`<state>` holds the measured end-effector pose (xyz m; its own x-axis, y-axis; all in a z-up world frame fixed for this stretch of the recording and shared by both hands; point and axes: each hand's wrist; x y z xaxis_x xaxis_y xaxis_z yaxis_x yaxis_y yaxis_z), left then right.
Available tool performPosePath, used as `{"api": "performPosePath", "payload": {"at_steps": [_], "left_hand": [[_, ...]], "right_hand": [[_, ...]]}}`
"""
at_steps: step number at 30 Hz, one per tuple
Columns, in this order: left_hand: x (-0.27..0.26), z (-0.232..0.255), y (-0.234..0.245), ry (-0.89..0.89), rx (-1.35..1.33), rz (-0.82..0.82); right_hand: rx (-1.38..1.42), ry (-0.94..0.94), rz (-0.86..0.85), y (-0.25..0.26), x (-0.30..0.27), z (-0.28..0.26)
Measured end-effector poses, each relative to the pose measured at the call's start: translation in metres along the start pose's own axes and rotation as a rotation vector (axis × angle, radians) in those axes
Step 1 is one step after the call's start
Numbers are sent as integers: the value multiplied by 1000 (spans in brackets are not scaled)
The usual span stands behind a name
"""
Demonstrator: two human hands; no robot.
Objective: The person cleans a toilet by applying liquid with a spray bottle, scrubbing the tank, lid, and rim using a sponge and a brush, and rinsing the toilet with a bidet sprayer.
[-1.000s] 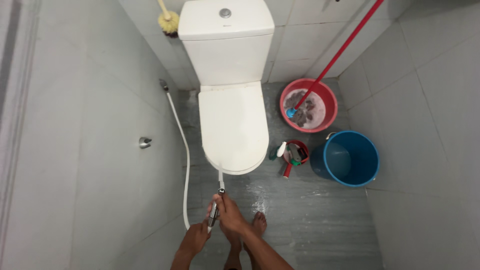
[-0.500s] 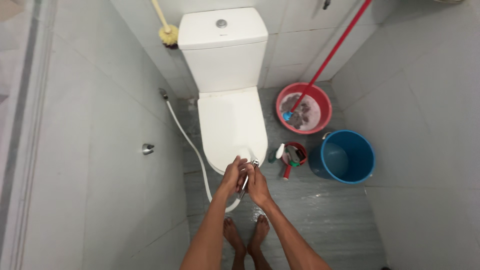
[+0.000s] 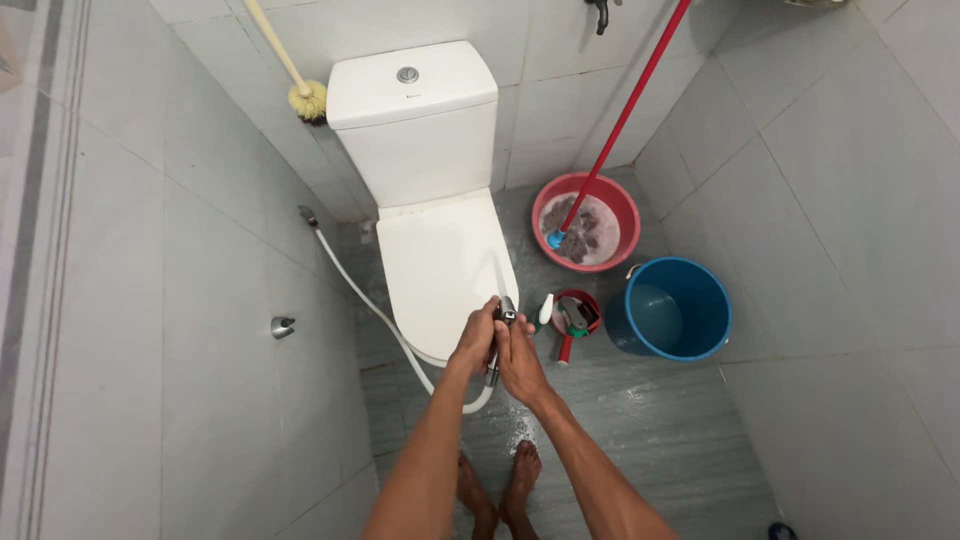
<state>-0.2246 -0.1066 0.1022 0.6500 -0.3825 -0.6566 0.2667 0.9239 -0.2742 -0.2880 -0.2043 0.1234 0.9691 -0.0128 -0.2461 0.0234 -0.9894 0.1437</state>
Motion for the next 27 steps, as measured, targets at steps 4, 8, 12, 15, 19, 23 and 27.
{"api": "performPosePath", "payload": {"at_steps": [4, 8, 12, 15, 19, 23, 27], "left_hand": [[-4, 7, 19, -119, -41, 33], [4, 3, 50, -79, -313, 192], [34, 3, 117, -174, -551, 273], [47, 12, 165, -461, -515, 352], [31, 58, 202, -514, -534, 462], [8, 107, 214, -516, -396, 543], [1, 137, 227, -676, -372, 585]], "right_hand": [[107, 36, -114, -10, 1, -34], [23, -64, -200, -29, 2, -66], [-48, -13, -362, -52, 0, -101], [-85, 11, -441, -70, -5, -128], [-165, 355, -447, -93, 1, -162], [-166, 470, -452, -113, 14, -192], [-213, 478, -453, -126, 22, -223]]}}
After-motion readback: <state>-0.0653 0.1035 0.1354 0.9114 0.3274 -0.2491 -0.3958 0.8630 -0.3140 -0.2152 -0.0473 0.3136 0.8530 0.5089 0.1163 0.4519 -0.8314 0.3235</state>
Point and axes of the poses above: each hand's wrist, its own x-axis towards the middle knuckle, its own y-axis out of the back of the hand, z = x × y, and after that the axes turned 12 degrees about x, right-handed
